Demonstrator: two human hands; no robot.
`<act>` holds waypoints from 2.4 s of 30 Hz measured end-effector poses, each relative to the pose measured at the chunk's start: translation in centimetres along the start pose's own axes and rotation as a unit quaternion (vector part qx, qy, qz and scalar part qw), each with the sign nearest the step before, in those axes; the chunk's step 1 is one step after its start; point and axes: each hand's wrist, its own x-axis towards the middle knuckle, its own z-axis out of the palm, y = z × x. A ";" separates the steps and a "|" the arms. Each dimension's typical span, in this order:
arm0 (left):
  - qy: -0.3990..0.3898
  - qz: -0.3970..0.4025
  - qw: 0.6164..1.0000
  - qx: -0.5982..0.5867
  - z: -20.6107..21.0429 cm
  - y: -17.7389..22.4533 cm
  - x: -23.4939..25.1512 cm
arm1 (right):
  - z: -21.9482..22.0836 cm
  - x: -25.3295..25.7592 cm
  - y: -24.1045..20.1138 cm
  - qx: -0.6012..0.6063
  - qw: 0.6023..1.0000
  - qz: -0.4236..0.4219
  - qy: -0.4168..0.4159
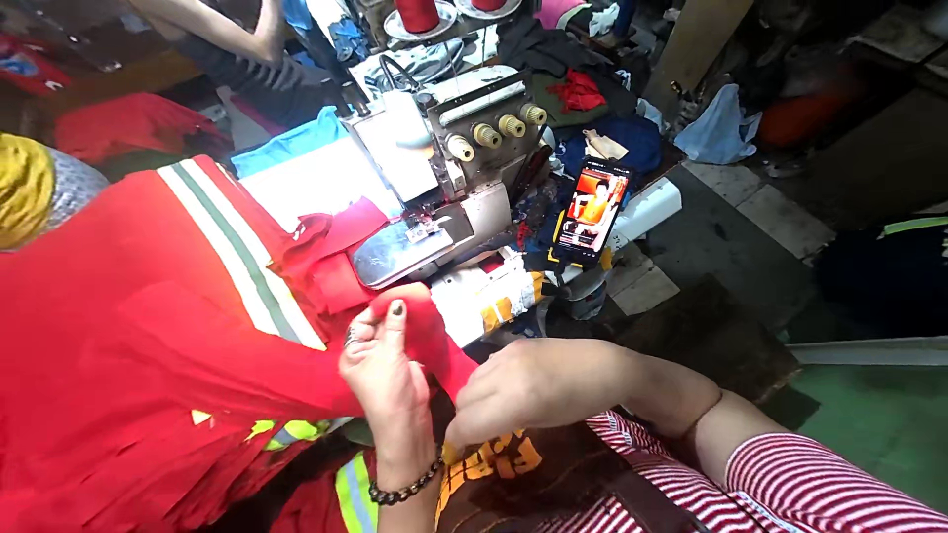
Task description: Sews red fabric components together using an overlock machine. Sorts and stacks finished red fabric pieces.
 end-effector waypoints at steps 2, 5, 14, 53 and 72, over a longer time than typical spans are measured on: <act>-0.031 -0.033 0.999 -0.009 0.8 0.4 -0.9 | 0.2 0.3 0.4 -0.014 0.999 0.020 0.040; -0.073 -0.065 0.994 -0.049 1.1 0.2 -1.9 | 0.0 0.8 1.6 -0.085 0.980 0.100 0.151; -0.163 -0.155 0.964 -0.144 0.7 0.2 -2.2 | -0.6 0.3 3.2 -0.084 0.921 0.222 0.310; -0.108 0.388 0.704 0.585 2.6 -4.4 3.4 | 0.0 0.1 12.2 0.178 0.812 0.328 0.449; -0.173 0.255 0.730 0.610 2.4 -1.2 9.3 | -0.8 0.3 13.6 0.011 0.829 0.336 0.447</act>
